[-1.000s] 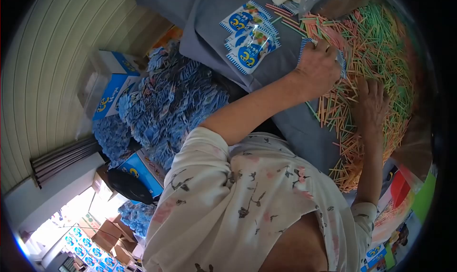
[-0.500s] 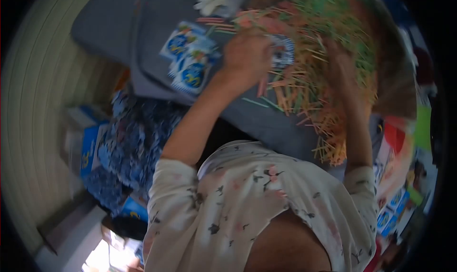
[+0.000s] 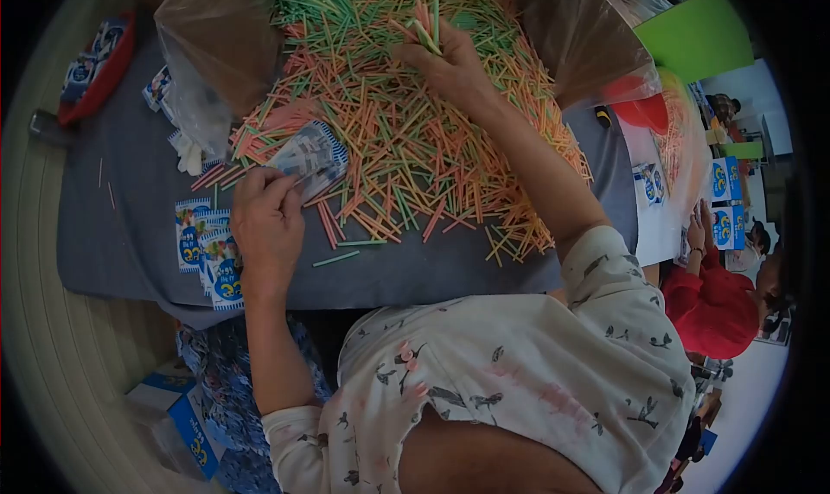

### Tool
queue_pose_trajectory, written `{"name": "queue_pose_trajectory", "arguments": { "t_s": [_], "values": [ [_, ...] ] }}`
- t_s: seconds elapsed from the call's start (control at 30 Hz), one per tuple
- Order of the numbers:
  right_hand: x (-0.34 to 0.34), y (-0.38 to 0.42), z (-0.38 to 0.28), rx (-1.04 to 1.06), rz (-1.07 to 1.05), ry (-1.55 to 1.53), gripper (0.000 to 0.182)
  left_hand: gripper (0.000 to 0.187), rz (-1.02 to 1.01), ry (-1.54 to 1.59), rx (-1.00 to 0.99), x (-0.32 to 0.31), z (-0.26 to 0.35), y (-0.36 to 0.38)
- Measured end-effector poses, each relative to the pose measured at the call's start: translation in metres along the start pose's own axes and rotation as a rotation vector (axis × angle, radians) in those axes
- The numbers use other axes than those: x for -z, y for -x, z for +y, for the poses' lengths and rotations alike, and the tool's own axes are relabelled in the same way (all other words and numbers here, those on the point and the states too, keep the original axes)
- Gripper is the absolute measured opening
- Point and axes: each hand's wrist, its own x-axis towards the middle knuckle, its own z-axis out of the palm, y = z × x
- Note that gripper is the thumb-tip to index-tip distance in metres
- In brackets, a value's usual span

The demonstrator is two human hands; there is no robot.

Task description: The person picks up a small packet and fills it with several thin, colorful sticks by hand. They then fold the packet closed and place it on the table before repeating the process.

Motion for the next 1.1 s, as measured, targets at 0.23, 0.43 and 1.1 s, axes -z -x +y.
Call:
{"name": "queue_pose_trajectory", "arguments": {
  "t_s": [0.23,0.43,1.1],
  "values": [
    [0.0,-0.011,0.01,0.144,0.173,-0.584,0.021,0.013,0.115,-0.029,-0.073,-0.005,0.005,-0.008],
    [0.005,-0.005,0.019,0.297,-0.093,0.731,0.042,0.018,0.016,0.031,0.059,-0.009,-0.003,-0.009],
    [0.025,0.018,-0.045,0.189,-0.109,-0.608,0.073,0.017,0.003,0.861,0.079,-0.068,0.068,-0.055]
  ]
}}
